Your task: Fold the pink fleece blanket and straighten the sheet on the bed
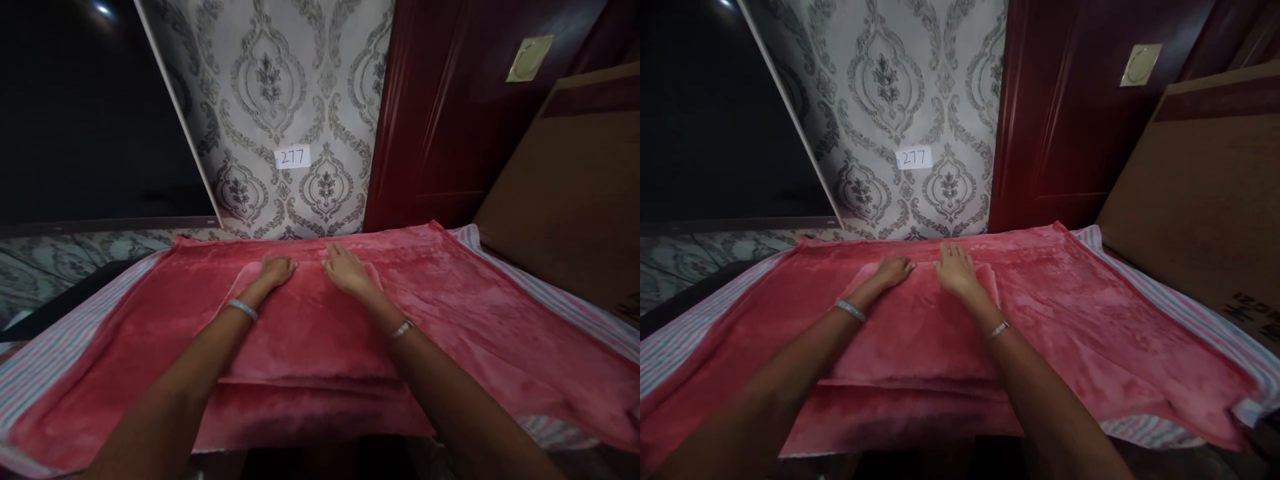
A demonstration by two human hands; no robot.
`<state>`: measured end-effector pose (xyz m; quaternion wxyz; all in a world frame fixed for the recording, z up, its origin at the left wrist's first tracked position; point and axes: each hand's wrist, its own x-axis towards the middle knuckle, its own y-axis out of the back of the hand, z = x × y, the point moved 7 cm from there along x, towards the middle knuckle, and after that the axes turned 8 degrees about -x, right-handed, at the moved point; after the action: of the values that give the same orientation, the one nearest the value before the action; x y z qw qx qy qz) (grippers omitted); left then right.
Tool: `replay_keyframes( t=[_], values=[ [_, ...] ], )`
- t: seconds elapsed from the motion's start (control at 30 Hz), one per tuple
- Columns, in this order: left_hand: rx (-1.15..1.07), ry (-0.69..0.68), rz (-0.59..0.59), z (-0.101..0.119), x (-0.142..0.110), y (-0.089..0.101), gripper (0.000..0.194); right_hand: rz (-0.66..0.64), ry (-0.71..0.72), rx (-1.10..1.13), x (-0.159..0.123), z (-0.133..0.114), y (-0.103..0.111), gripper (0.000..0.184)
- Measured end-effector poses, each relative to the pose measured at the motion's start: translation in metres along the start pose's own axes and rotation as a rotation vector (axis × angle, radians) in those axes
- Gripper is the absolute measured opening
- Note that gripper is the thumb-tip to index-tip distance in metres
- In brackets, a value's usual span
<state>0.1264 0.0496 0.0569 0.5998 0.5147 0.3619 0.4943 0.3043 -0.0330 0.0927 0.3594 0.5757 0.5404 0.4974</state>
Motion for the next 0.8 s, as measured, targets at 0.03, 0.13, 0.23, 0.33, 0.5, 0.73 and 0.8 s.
replay_keyframes(
  t=[0.03,0.13,0.23,0.33,0.5,0.73,0.8],
  values=[
    [0.005,0.016,0.005,-0.005,-0.001,-0.003,0.045,-0.028,-0.063,-0.043,0.011,0.004,-0.014,0.057],
    [-0.007,0.021,0.014,-0.015,-0.002,-0.012,0.050,-0.035,-0.155,-0.124,0.019,0.023,-0.053,0.053],
    [-0.040,-0.008,0.020,-0.021,-0.003,-0.019,0.049,0.006,-0.151,-0.138,0.012,0.039,-0.075,0.053],
    [-0.076,-0.020,0.022,-0.026,0.000,-0.023,0.049,0.021,-0.134,-0.134,0.011,0.046,-0.082,0.052],
    [-0.132,-0.027,0.031,-0.032,0.004,-0.027,0.046,0.030,-0.122,-0.147,0.016,0.048,-0.086,0.052],
    [-0.153,0.053,0.209,-0.042,-0.004,-0.010,0.039,0.045,-0.110,-0.164,0.016,0.053,-0.093,0.052],
    [-0.090,0.134,0.248,-0.051,-0.007,-0.003,0.040,0.055,-0.095,-0.178,0.015,0.053,-0.092,0.052]
  ],
)
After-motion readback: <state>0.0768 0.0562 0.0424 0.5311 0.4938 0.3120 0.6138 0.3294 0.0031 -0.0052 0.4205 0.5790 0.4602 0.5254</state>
